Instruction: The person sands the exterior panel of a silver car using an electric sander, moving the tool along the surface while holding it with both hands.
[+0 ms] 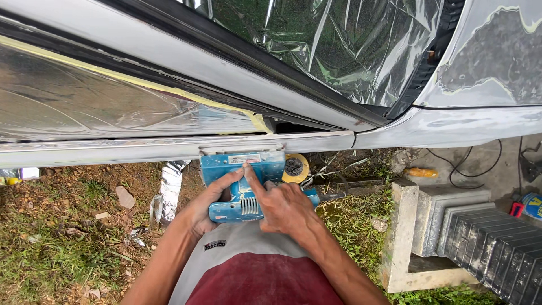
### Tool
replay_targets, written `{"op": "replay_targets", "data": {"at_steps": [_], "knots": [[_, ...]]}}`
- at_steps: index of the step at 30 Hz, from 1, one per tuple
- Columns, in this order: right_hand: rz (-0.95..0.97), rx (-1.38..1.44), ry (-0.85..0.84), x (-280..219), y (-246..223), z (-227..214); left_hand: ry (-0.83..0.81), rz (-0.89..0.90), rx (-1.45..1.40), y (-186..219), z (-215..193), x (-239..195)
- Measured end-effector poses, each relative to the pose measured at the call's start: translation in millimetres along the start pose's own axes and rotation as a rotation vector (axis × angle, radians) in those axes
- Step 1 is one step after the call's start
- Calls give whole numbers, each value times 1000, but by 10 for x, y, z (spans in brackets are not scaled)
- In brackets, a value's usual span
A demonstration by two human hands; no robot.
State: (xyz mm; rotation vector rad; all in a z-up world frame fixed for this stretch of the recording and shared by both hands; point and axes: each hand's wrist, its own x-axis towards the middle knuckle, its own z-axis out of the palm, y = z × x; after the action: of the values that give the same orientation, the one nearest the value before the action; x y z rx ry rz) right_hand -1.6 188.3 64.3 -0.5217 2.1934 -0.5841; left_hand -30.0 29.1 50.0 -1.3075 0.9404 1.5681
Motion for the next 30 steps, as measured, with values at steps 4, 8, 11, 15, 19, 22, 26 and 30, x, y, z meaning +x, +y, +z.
{"op": "replay_targets", "data": {"at_steps": [4,8,11,15,19,22,26,30], "knots": [[50,5,4,-191,189,-52,-15,-3,-27,-120,256,59],[63,-40,10,-358,369,-68,-65,-38,-20,-433,196,395],[130,-79,-7,-429,432,-95,-52,-38,-46,-514,341,312],[187,-153,-64,-433,392,-103,-165,-54,-64,-517,406,301],[137,-167,-75,-292,241,-60,-212,-10,51,-487,110,522],[132,-174,-108,-142,-41,-196,-173,-2,29,-253,-66,227],[100,-117,-102,31,-217,-137,-171,5,-80,85,-61,-146],[2,-66,-34,173,-392,8,-110,25,-9,111,-375,-49]]}}
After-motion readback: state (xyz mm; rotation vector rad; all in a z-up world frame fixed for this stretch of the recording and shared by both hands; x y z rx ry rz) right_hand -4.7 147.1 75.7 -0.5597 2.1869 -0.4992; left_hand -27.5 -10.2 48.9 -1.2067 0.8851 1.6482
